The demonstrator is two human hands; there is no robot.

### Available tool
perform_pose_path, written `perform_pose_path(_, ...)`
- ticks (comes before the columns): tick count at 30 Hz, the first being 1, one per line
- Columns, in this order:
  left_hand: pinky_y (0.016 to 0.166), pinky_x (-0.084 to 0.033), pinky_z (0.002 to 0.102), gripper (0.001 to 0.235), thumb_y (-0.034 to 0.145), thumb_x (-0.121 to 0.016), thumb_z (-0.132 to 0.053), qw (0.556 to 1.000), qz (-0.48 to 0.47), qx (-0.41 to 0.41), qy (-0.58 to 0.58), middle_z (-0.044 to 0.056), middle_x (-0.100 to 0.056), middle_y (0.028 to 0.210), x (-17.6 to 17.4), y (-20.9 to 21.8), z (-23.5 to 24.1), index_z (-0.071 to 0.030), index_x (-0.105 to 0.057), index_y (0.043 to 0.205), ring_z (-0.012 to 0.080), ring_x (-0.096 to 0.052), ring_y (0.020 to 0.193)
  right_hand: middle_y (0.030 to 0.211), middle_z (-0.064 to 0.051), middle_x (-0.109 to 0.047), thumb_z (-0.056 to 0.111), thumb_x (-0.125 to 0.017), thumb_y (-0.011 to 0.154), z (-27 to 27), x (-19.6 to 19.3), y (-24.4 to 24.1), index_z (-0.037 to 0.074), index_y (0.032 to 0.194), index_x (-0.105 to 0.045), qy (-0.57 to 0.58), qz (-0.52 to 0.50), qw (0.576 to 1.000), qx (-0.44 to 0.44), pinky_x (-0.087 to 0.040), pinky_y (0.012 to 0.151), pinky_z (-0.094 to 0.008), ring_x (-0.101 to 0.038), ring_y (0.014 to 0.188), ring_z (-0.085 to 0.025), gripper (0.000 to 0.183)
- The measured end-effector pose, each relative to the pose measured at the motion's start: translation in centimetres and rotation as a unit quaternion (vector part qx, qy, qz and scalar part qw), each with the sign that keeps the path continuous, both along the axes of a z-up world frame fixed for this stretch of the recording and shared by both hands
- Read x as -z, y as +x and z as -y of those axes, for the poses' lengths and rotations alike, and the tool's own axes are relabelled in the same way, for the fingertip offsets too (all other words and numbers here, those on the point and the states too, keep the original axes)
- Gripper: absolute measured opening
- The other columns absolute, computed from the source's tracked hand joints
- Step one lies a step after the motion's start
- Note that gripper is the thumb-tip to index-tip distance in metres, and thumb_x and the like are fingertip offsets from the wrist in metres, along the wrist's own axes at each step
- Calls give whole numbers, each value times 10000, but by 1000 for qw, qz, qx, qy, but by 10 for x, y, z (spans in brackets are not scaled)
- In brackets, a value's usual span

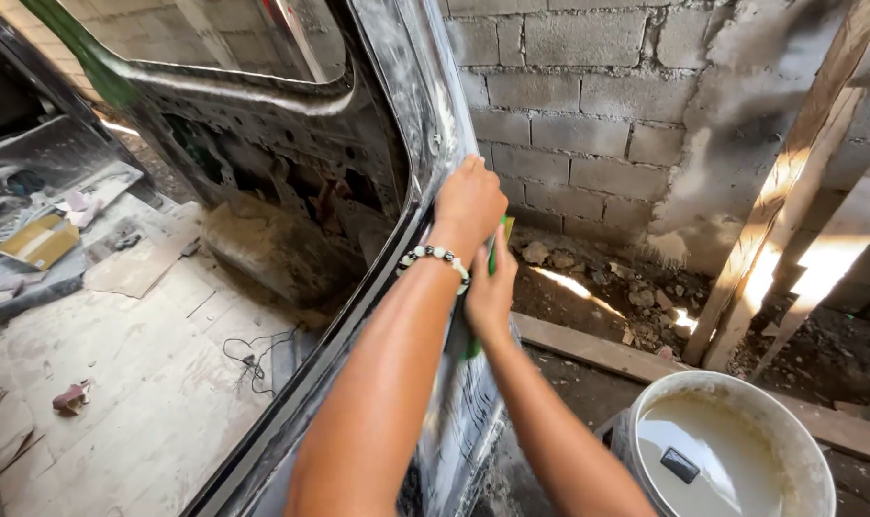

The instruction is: The person scrubs the exterior surface of a car door using a green sponge and water from a nearby bucket. They repeatedly dip the sponge into the water and continue scrubbing the door panel.

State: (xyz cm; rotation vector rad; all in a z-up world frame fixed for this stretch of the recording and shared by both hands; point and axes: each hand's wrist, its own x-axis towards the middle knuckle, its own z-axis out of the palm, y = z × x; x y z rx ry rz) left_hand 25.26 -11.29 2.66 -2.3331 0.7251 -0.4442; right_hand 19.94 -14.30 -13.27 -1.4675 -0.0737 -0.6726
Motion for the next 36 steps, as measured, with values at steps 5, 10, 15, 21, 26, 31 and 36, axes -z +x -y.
perform_pose_path(5, 1181, -304, 429, 320, 955, -538, -206, 998, -41, 29, 32, 168, -658, 1289, -9, -55, -28, -50, -753, 1133, 336, -519, 1340, 1585, -271, -360, 219, -523, 1057, -39, 9, -107, 54, 1615, -297, -67, 18, 997, 21, -232, 1187, -481, -344, 1449, -419, 625)
perform_pose_path(10, 1159, -339, 426, 348, 914, -545, -192, 984, 66, 155, -61, 214, -656, 1312, -5, -119, -74, 21, -738, 1111, 337, -536, 1328, 1500, -225, -485, 288, -512, 1075, -1, 11, 11, 103, 1617, -353, -6, -50, 998, 26, -369, 1181, -429, -496, 1371, -345, 595)
perform_pose_path(15, 1173, -351, 420, 354, 889, -551, -206, 984, 75, 149, -61, 199, -658, 1311, -8, -131, -78, 13, -733, 1099, 327, -540, 1342, 1630, -257, -313, 210, -512, 1062, -44, -11, -123, 30, 1620, -274, -50, 17, 998, 25, -235, 1196, -460, -348, 1463, -398, 633)
perform_pose_path(21, 1204, -339, 420, 339, 899, -575, -187, 978, 105, 158, -87, 194, -649, 1311, 4, -147, -87, 12, -743, 1116, 332, -532, 1345, 1522, -217, -505, 229, -505, 1083, -12, -5, -22, 61, 1615, -370, 28, -1, 1000, 8, -373, 1192, -418, -506, 1376, -354, 574)
perform_pose_path(26, 1184, -329, 455, 254, 857, -594, -175, 976, 71, 158, -131, 220, -645, 1264, -11, -152, -83, -52, -753, 1013, 378, -515, 1338, 1518, -238, -472, 212, -509, 1061, -37, -9, -90, 44, 1611, -341, -4, -17, 1000, 20, -334, 1170, -430, -467, 1361, -359, 599)
perform_pose_path(31, 1204, -328, 443, 219, 866, -604, -189, 978, 55, 156, -131, 191, -652, 1281, -4, -159, -85, -50, -750, 953, 358, -511, 1369, 1589, -297, -366, 156, -543, 991, -50, 44, -115, -13, 1580, -342, -97, 89, 991, 16, -167, 1193, -507, -296, 1463, -442, 645)
perform_pose_path(36, 1214, -349, 425, 170, 909, -610, -176, 981, 70, 128, -131, 190, -655, 1279, -4, -163, -82, -67, -741, 914, 342, -524, 1379, 1491, -221, -533, 267, -512, 1074, -9, 61, -5, 56, 1586, -384, 37, -72, 997, 14, -389, 1186, -410, -527, 1365, -313, 569)
